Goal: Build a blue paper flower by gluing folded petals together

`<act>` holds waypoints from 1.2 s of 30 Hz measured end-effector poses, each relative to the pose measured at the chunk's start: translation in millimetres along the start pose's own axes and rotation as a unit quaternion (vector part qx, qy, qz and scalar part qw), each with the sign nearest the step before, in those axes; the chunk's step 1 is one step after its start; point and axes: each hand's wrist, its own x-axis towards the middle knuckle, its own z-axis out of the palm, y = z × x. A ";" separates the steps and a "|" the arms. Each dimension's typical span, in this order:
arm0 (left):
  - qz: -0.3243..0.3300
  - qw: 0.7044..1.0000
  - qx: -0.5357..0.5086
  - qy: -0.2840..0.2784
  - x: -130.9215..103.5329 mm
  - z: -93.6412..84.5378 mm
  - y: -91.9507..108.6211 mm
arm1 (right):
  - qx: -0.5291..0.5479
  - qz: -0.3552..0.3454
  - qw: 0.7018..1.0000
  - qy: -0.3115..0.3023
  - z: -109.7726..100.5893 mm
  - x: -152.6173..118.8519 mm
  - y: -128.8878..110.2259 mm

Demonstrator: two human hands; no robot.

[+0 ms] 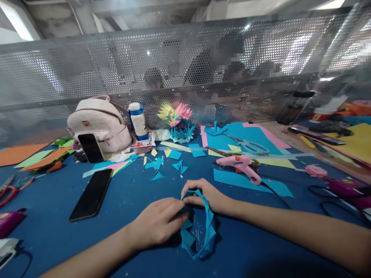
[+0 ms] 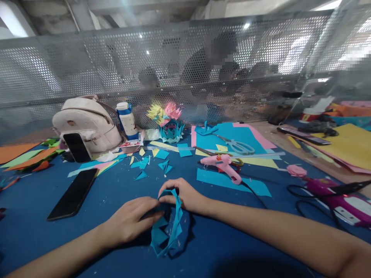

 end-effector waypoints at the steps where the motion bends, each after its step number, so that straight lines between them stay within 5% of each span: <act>1: -0.002 1.000 -0.002 -0.003 -0.6 0.6 -0.5 | 0.003 0.005 1.000 -0.002 -0.1 0.0 -0.2; 16: -0.069 0.995 -0.060 -0.040 0.8 0.4 1.6 | -0.006 -0.009 1.000 0.012 -0.5 -0.9 0.2; 26: -0.099 0.991 -0.071 -0.047 0.4 -1.9 -0.2 | 0.035 0.067 0.996 0.054 1.5 -0.5 -4.2; 32: -0.050 0.998 -0.036 -0.028 -0.8 -0.5 0.7 | 0.027 0.069 0.996 0.054 1.0 -1.0 -6.3; 36: -0.089 0.994 -0.060 -0.030 0.1 -1.7 0.4 | 0.026 0.085 0.994 0.064 1.1 -0.4 -8.1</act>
